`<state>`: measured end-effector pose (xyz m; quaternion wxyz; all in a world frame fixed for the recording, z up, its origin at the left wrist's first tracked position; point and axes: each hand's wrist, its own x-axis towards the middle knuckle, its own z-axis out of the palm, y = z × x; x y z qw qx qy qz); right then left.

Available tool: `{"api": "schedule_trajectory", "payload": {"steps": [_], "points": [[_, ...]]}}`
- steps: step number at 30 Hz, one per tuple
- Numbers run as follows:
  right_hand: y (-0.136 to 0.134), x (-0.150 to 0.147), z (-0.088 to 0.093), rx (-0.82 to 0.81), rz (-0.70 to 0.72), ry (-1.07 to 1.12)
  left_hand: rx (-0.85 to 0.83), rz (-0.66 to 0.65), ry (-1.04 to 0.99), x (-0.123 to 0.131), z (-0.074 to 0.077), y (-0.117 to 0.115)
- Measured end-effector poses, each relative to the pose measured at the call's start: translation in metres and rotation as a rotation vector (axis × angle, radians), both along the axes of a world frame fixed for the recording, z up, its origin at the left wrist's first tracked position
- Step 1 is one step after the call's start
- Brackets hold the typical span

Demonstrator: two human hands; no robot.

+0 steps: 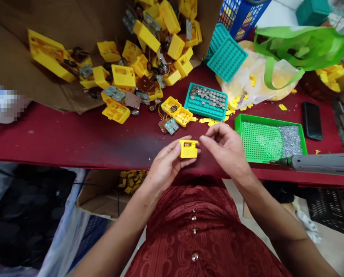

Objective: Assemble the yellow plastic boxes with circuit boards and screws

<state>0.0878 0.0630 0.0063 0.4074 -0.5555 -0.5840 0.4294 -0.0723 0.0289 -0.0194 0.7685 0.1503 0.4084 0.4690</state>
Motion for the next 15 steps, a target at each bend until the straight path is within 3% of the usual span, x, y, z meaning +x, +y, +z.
{"api": "schedule_trajectory", "payload": {"steps": [3,6,11,15], "points": [[0.017,0.014,-0.001,0.176,-0.092,-0.100,0.003,0.007,0.046,-0.004,0.004,0.000],[0.045,0.026,-0.005,0.292,-0.134,-0.349,-0.006,0.039,0.146,-0.010,0.007,0.001],[0.091,0.024,-0.007,0.330,-0.061,-0.675,-0.033,0.067,0.189,-0.020,0.010,0.007],[0.107,0.008,-0.016,0.362,0.013,-0.810,-0.015,0.099,0.179,-0.021,0.010,0.009]]}}
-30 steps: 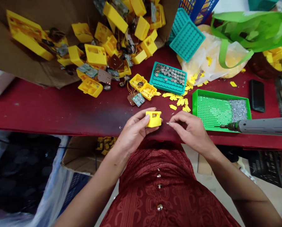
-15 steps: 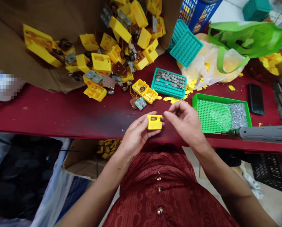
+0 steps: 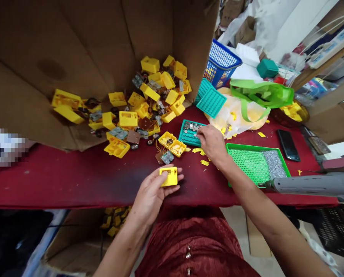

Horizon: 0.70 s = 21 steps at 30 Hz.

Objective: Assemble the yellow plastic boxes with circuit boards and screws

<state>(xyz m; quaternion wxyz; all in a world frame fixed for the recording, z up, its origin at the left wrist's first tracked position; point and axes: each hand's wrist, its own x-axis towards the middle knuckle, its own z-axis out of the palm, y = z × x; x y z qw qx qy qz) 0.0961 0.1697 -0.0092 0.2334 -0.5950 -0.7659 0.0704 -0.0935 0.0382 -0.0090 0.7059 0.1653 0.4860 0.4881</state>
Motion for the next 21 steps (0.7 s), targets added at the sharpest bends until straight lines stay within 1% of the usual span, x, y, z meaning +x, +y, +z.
{"api": "schedule_trajectory", "payload": {"steps": [4,8,13,17,21], "points": [[0.006,-0.008,-0.012,0.002,0.009,-0.108,0.032,0.012,0.014,0.001,-0.002,0.000],[0.006,-0.005,-0.016,-0.008,0.004,-0.142,0.041,0.007,-0.015,0.004,-0.003,-0.002],[0.003,0.004,-0.015,-0.020,0.004,-0.129,0.063,-0.016,-0.087,0.007,-0.005,-0.007],[0.004,0.007,-0.010,0.018,-0.013,-0.142,0.050,-0.008,-0.058,0.006,-0.007,-0.010],[0.010,0.006,-0.005,0.061,-0.024,-0.170,0.048,-0.009,-0.038,0.005,-0.009,-0.009]]}}
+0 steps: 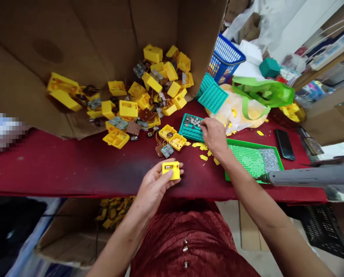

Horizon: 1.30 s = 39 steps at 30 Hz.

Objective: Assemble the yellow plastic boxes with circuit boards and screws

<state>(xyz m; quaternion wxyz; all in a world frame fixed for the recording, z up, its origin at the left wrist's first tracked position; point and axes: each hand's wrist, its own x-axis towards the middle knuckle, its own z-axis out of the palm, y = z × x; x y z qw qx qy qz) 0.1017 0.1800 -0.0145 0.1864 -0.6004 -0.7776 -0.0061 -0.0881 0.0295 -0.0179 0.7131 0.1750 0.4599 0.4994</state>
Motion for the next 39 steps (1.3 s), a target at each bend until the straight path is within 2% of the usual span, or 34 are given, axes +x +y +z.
{"api": "schedule_trajectory", "payload": {"steps": [8,15,19,21,23,24,26,29,33,39], "points": [[0.007,-0.021,-0.006,-0.054,0.082,-0.094,-0.002,0.007,0.001,0.002,0.001,0.001],[0.016,-0.019,-0.005,-0.094,-0.015,-0.099,0.000,0.008,-0.001,0.003,0.003,0.001],[0.016,-0.015,0.005,-0.125,-0.048,-0.064,0.022,0.013,-0.015,0.005,0.002,-0.002],[0.004,-0.016,0.015,-0.101,-0.041,0.015,0.035,0.016,-0.022,0.005,0.001,-0.003],[-0.021,-0.019,0.025,-0.070,-0.011,0.262,0.044,0.036,-0.003,0.006,-0.001,-0.004],[-0.037,-0.022,0.029,-0.116,0.033,0.423,0.047,0.048,0.013,0.007,-0.002,-0.004],[-0.070,-0.028,0.033,-0.318,0.112,0.721,0.054,0.064,0.045,0.010,-0.003,-0.003],[-0.108,-0.038,0.026,-0.456,0.132,0.960,0.086,0.049,0.058,0.017,-0.005,-0.002],[-0.123,-0.043,0.010,-0.469,0.033,1.105,0.153,0.029,0.116,0.025,-0.006,-0.002],[-0.126,-0.039,0.000,-0.391,-0.035,1.097,0.196,0.006,0.346,0.032,-0.012,-0.003]]}}
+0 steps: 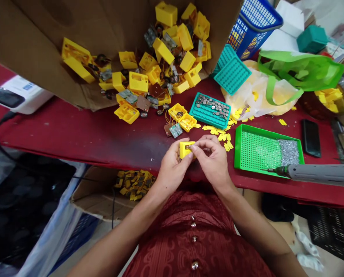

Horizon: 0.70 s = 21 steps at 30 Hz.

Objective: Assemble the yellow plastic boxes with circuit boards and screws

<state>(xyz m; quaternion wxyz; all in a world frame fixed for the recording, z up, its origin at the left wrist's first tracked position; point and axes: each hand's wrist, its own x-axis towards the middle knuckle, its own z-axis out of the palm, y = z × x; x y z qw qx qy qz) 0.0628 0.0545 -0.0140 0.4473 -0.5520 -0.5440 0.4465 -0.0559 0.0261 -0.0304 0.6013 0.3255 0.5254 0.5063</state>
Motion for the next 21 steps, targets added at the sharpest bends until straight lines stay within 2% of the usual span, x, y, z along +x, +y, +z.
{"api": "schedule_trajectory", "payload": {"steps": [7,13,16,18,21], "points": [[-0.004,0.005,-0.006,-0.011,-0.022,0.075,0.042,-0.019,0.165,0.004,0.002,-0.003],[-0.006,0.008,0.000,0.032,0.002,0.033,0.005,-0.062,-0.063,0.007,0.002,-0.003],[-0.008,0.008,0.001,0.074,-0.015,-0.030,0.022,-0.055,-0.039,0.010,-0.001,-0.003],[-0.008,0.008,0.001,0.069,-0.032,-0.004,0.032,-0.044,-0.051,0.012,-0.002,-0.003],[-0.005,0.012,0.000,0.005,-0.027,0.115,-0.004,-0.027,-0.196,0.014,-0.002,-0.003]]}}
